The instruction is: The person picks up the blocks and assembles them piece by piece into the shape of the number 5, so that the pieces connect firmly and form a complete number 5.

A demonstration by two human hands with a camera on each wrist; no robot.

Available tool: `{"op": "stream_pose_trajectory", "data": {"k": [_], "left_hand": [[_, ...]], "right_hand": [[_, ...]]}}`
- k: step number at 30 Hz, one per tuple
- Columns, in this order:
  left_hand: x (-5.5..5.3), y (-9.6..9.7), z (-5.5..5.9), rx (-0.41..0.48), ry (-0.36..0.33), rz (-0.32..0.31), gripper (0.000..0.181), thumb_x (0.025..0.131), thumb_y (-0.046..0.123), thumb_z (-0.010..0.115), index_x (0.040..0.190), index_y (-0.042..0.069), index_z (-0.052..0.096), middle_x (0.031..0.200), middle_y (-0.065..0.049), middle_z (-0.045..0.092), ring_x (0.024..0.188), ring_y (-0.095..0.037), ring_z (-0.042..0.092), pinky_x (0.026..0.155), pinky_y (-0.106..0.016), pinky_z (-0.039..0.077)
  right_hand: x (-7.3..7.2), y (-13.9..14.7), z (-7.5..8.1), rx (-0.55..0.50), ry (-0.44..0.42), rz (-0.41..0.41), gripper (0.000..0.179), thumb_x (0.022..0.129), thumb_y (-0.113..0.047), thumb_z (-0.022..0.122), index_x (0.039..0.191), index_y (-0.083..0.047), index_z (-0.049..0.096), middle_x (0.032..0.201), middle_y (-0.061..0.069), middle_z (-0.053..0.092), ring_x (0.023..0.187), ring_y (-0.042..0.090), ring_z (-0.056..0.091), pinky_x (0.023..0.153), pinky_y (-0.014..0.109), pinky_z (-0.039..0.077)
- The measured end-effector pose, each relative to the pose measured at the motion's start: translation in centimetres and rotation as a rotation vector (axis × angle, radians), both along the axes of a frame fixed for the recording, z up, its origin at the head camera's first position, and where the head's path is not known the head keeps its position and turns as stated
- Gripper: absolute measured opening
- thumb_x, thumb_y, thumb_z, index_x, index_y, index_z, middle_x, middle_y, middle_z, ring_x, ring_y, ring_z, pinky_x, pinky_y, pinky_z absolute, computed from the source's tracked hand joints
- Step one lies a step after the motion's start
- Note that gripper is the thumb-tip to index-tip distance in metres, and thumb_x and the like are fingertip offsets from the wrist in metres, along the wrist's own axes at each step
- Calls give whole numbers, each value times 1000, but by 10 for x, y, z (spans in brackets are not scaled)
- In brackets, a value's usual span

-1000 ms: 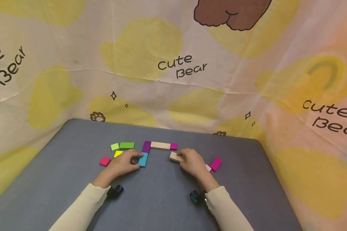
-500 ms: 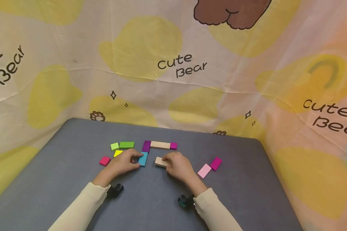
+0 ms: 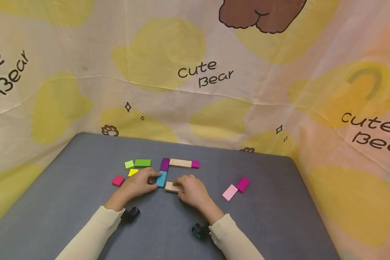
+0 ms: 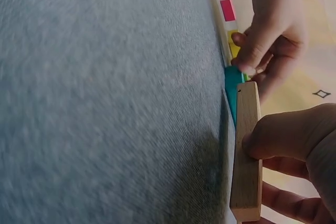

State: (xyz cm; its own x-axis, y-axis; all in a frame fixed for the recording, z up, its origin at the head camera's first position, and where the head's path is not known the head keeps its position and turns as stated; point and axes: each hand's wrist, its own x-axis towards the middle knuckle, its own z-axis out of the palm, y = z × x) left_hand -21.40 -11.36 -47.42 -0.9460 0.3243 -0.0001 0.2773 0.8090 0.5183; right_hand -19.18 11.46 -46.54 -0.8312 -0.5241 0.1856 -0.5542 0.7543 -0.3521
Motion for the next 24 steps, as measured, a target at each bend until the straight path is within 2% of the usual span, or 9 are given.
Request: {"op": "stream_pose_trajectory", "data": {"k": [12, 24], "left_hand": [[1, 1, -2, 1, 13, 7, 41, 78, 18, 76, 119, 13, 70, 98, 2, 62, 75, -9, 50, 68, -26, 45], [-2, 2, -1, 32, -45, 37, 40, 78, 18, 76, 118, 13, 70, 103, -1, 64, 77, -12, 52, 70, -28, 47]], "right_hand": [[1, -7, -5, 11, 12, -10, 28, 75, -10, 72, 102, -15, 73, 101, -1, 71, 87, 17, 59, 71, 31, 51], [4, -10, -7, 7, -3, -47, 27, 76, -11, 73, 103, -14, 74, 102, 1, 72, 89, 20, 61, 72, 34, 52]]}}
